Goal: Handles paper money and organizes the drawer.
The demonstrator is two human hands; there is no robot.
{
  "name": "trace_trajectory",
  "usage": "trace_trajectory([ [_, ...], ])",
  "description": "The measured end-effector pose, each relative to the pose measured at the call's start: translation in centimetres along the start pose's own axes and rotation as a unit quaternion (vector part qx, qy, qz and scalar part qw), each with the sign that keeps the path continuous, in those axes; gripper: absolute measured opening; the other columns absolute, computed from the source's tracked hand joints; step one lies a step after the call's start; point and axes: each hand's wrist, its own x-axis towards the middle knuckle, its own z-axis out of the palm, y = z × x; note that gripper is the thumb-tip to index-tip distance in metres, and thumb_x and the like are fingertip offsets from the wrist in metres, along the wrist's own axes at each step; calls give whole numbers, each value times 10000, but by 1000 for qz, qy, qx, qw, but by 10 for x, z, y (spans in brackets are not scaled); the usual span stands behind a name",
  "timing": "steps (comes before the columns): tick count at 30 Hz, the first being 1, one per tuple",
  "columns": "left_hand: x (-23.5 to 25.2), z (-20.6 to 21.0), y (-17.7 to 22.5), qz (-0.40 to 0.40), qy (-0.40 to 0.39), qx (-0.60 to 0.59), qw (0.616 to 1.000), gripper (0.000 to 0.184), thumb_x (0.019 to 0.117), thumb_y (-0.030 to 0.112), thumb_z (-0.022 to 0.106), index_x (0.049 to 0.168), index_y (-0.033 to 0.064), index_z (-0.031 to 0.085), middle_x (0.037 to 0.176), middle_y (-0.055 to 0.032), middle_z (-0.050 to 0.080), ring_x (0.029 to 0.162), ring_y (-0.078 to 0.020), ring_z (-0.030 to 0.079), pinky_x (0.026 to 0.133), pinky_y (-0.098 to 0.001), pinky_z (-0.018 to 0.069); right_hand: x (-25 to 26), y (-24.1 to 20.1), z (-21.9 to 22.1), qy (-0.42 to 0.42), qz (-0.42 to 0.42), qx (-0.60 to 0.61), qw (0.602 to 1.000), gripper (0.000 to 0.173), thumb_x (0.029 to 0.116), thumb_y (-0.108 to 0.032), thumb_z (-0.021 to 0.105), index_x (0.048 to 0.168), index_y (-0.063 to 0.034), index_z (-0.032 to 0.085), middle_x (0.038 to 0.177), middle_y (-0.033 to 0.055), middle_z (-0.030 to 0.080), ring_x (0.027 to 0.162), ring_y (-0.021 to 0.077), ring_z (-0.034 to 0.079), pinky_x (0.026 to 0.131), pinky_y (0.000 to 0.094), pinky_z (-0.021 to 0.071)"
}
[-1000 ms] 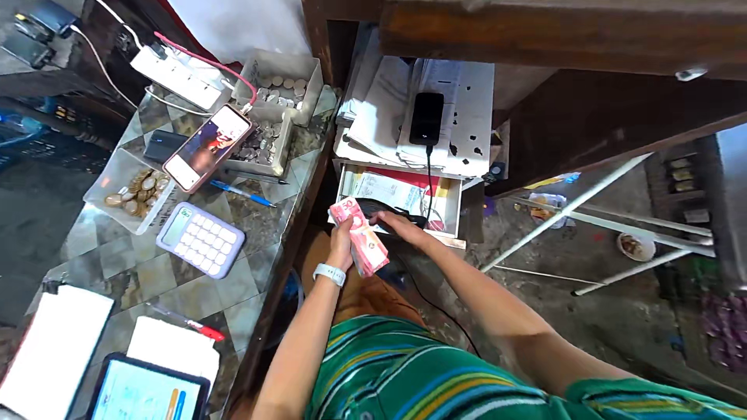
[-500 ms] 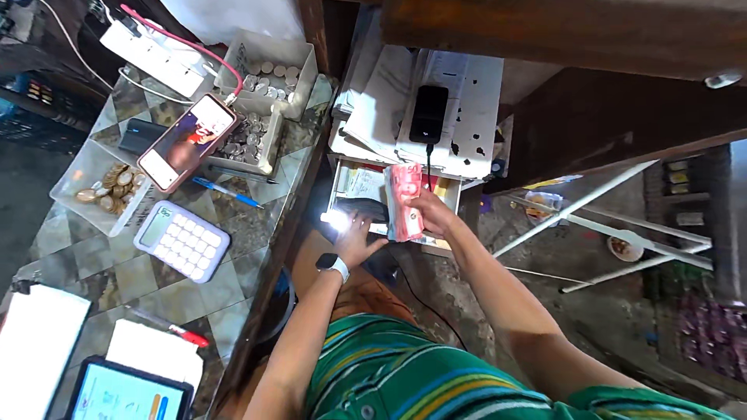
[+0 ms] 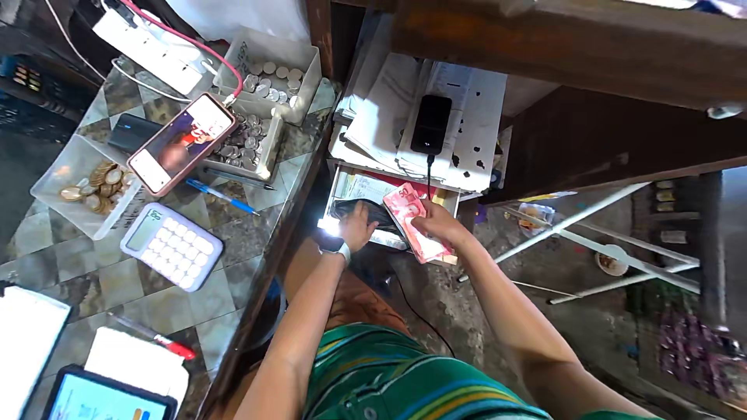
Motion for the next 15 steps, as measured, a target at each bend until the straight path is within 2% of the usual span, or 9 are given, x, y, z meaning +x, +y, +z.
trace_trajectory([
  [4, 7, 2, -4, -6, 8, -3, 1000, 718, 1080, 395, 482, 1597, -35, 230, 1687, -209, 188, 1445, -365, 436, 1185, -484, 360, -5, 7, 0, 2, -2, -25, 1000, 410, 975, -77, 590, 1374, 3, 540, 1172, 220, 664, 1007, 287, 680, 905, 490, 545],
  [7, 9, 0, -4, -18, 5, -10, 1000, 764, 1063, 448, 504, 1598, -28, 237, 1673, -217, 225, 1457, -373, 415, 1197, -502, 336, -9, 5, 0, 3, 0, -52, 999, 406, 974, -86, 595, 1371, -9, 548, 1166, 218, 672, 1031, 300, 681, 919, 508, 537],
  [9, 12, 2, -5, -17, 8, -7, 1000, 739, 1057, 477, 503, 1563, -33, 330, 1622, -243, 315, 1442, -393, 422, 1189, -522, 341, -10, 1, -2, 0, -1, -76, 997, 409, 980, -94, 595, 1376, -7, 543, 1172, 223, 674, 1062, 314, 677, 947, 524, 527],
  [12, 11, 6, -5, -7, 8, 22, 1000, 645, 1066, 490, 464, 1404, -53, 542, 1541, -259, 409, 1422, -411, 423, 1173, -537, 347, -10, -7, -2, 8, -1, -111, 994, 408, 986, -94, 589, 1379, 1, 539, 1163, 232, 676, 1072, 337, 674, 957, 538, 516],
  [13, 10, 7, -5, -3, 8, 41, 999, 633, 1070, 498, 443, 1368, -44, 578, 1568, -247, 387, 1444, -404, 393, 1181, -536, 326, -9, -10, -1, 9, -3, -118, 993, 404, 986, -92, 589, 1376, 1, 539, 1152, 233, 676, 1059, 341, 674, 947, 541, 516],
  [15, 7, 9, -6, 8, 3, 61, 998, 634, 1075, 516, 410, 1335, -26, 610, 1659, -211, 266, 1532, -387, 252, 1221, -545, 227, -5, -15, 3, 2, -8, -124, 992, 411, 986, -87, 590, 1385, -7, 541, 1158, 235, 678, 1057, 345, 676, 947, 543, 519],
])
